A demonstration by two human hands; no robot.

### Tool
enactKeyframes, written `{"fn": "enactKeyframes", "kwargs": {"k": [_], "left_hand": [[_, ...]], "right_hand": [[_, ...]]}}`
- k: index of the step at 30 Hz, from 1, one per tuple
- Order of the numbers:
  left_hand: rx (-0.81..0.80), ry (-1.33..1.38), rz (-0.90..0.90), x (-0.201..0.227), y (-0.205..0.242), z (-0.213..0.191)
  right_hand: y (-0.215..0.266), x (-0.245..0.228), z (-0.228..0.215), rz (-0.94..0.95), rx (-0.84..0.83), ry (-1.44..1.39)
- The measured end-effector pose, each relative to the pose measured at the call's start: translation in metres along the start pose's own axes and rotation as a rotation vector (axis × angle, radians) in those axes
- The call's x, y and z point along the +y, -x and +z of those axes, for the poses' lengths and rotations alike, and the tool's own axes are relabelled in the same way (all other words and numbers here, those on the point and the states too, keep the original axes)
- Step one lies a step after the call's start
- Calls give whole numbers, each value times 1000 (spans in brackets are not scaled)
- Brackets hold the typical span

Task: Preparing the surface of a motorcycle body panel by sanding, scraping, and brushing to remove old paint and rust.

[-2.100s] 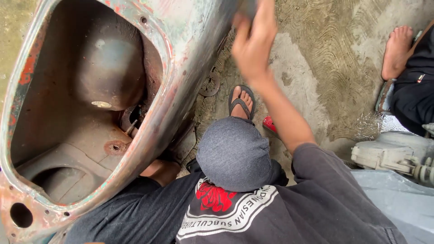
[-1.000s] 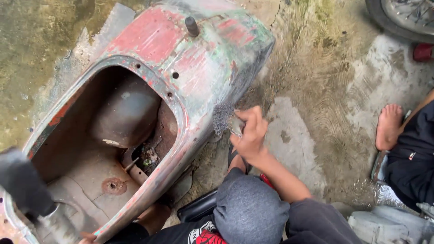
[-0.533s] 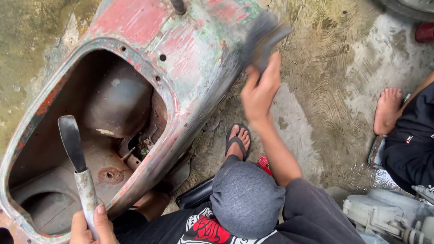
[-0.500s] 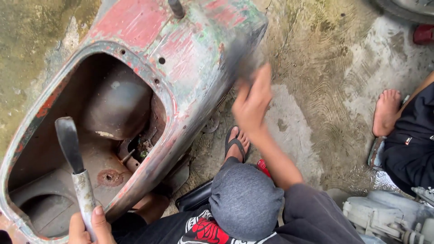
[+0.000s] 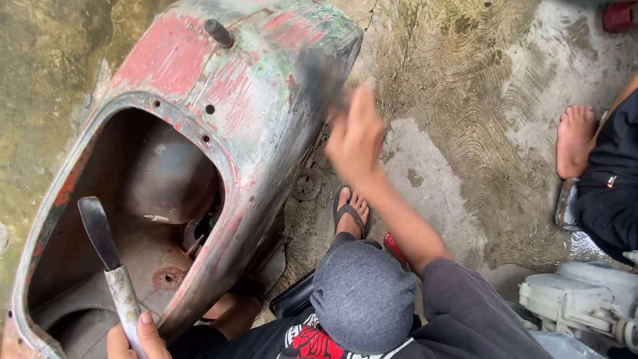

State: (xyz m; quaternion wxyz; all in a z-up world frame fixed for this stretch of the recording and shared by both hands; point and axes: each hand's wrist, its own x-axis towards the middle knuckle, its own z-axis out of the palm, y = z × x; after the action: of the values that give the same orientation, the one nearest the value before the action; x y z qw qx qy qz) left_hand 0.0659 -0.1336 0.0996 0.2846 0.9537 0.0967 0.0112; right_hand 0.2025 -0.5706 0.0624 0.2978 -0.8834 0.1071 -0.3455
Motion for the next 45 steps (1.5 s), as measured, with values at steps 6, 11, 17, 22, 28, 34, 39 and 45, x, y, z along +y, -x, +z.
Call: {"fn": "enactKeyframes", "kwargs": {"k": [6, 11, 17, 22, 28, 34, 39, 45], "left_hand": [[67, 32, 31, -55, -18, 34], [41, -43, 14, -49, -13, 14], [57, -18, 23, -52, -15, 19], [46, -67, 12, 8, -18, 7], [48, -64, 21, 28, -25, 5], [81, -65, -6, -18, -17, 17], [31, -83, -28, 71, -12, -2], [65, 1, -32, 35, -10, 9]], "right_hand": [[74, -7, 12, -325, -22, -66], [-8, 7, 7, 9, 4, -231], [24, -6, 8, -179, -12, -98], [11, 16, 18, -5, 28, -57], [-10, 8, 4, -125, -70, -39], [17, -8, 7, -242, -54, -117], [-33, 11, -1, 4, -53, -112], [-2, 5, -4, -90, -166, 49]]}}
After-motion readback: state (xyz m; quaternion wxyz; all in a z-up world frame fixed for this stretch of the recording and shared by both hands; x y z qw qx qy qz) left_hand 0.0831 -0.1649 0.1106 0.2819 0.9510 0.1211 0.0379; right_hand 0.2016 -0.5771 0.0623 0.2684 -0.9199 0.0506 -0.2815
